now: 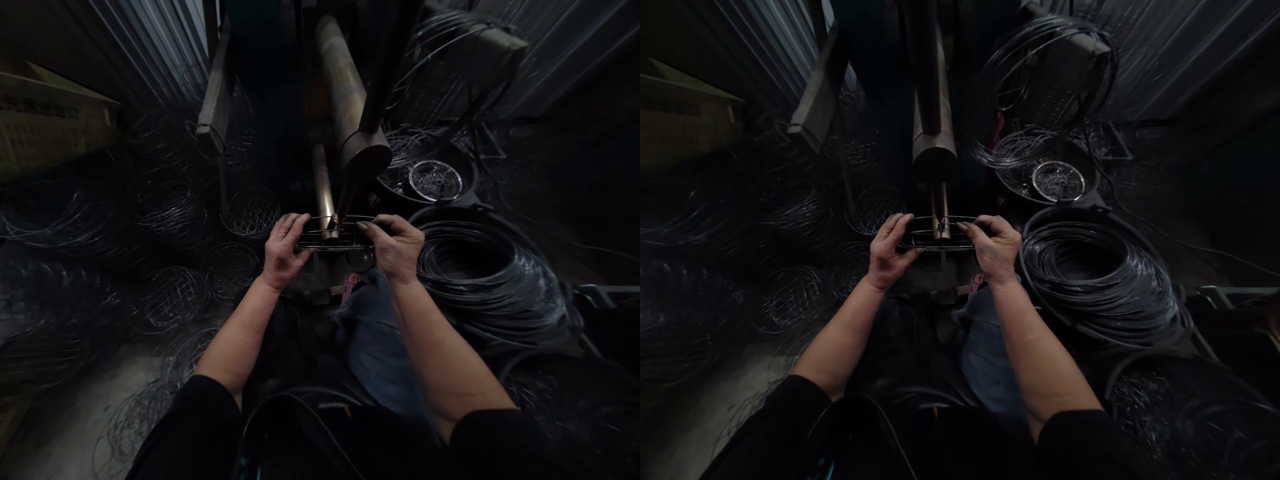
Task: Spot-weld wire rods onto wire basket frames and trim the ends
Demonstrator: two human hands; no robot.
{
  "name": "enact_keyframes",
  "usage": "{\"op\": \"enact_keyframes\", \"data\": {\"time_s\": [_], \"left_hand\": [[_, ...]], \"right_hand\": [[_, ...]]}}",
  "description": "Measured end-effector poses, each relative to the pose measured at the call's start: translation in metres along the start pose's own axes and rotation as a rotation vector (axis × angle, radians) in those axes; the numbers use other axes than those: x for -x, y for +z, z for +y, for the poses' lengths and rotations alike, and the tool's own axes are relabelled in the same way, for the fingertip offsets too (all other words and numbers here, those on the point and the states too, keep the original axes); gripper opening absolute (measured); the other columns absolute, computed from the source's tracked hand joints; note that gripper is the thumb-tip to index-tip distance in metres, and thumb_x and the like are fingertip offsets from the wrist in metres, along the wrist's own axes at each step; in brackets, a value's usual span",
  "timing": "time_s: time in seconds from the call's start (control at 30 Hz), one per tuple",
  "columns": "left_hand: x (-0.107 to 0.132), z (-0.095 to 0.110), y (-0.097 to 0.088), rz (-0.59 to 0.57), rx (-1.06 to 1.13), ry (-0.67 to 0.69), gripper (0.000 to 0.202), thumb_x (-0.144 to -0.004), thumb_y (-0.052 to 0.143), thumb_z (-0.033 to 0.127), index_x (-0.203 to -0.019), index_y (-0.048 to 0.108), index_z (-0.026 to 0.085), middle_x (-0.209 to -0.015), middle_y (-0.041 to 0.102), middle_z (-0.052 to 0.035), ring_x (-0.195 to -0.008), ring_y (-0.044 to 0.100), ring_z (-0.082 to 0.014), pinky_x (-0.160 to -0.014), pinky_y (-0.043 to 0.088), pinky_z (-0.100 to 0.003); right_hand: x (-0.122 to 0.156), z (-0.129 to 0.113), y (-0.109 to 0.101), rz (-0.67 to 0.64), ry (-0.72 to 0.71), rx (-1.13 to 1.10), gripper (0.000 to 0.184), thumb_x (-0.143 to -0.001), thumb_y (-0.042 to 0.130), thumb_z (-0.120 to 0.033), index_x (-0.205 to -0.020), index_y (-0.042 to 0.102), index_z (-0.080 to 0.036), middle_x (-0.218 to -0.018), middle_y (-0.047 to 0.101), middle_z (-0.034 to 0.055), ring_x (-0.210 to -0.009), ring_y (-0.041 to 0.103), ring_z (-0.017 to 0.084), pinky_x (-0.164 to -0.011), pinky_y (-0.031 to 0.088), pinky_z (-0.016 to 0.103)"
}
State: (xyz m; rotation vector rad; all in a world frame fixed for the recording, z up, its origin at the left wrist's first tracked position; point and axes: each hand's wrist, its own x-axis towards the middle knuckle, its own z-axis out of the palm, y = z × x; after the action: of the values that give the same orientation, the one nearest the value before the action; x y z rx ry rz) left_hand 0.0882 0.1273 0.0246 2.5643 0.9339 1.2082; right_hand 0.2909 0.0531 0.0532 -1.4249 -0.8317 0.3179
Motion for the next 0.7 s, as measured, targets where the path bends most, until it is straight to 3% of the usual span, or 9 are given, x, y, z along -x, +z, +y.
{"op": "enact_keyframes", "data": {"time_s": [0.4,0.47,0.53,0.63,0.7], "left_hand": [[-0.004,-0.001,0.002,-0.019,0.025,-0.045,0.058,-0.082,0.066,0.044,-0.132,0.052,0.019,-0.13,0.06,-0.0103,-0.125,0.052,-0.0255,-0.109,0.042,-0.043],[-0.003,0.0,-0.002,-0.016,0.012,-0.048,0.06,-0.082,0.064,0.048,-0.133,0.051,0.018,-0.132,0.058,-0.0112,-0.128,0.05,-0.0264,-0.11,0.04,-0.044],[0.004,0.006,-0.006,0.059,-0.036,-0.061,0.065,-0.08,0.065,0.051,-0.134,0.05,0.017,-0.135,0.055,-0.0135,-0.132,0.044,-0.0289,-0.112,0.037,-0.047],[0.027,0.025,-0.007,0.208,-0.116,-0.108,0.06,-0.078,0.069,0.045,-0.129,0.055,0.015,-0.127,0.059,-0.0151,-0.126,0.05,-0.0301,-0.109,0.038,-0.049],[0.045,0.041,0.001,0.176,-0.098,-0.096,0.04,-0.081,0.067,0.035,-0.117,0.064,0.019,-0.108,0.068,-0.0108,-0.109,0.06,-0.0254,-0.1,0.046,-0.044]], "right_hand": [[0.001,0.007,0.002,-0.003,0.023,-0.064,0.025,-0.06,0.082,-0.037,-0.066,0.067,-0.018,-0.066,0.06,-0.0022,-0.062,0.054,0.012,-0.062,0.044,0.028],[-0.001,0.011,-0.005,0.009,0.023,-0.108,0.025,-0.061,0.081,-0.037,-0.069,0.067,-0.018,-0.068,0.06,-0.0022,-0.064,0.055,0.013,-0.065,0.045,0.029],[-0.006,0.02,-0.02,0.04,0.002,-0.139,0.025,-0.06,0.08,-0.036,-0.076,0.068,-0.02,-0.079,0.063,-0.0004,-0.074,0.059,0.015,-0.07,0.047,0.03],[-0.016,0.044,-0.047,-0.11,0.033,-0.107,0.033,-0.054,0.082,-0.033,-0.083,0.071,-0.021,-0.111,0.064,0.0044,-0.098,0.06,0.021,-0.078,0.048,0.032],[-0.022,0.064,-0.059,-0.296,0.166,-0.126,0.036,-0.049,0.083,-0.033,-0.081,0.072,-0.02,-0.119,0.063,0.007,-0.101,0.06,0.023,-0.079,0.049,0.034]]}}
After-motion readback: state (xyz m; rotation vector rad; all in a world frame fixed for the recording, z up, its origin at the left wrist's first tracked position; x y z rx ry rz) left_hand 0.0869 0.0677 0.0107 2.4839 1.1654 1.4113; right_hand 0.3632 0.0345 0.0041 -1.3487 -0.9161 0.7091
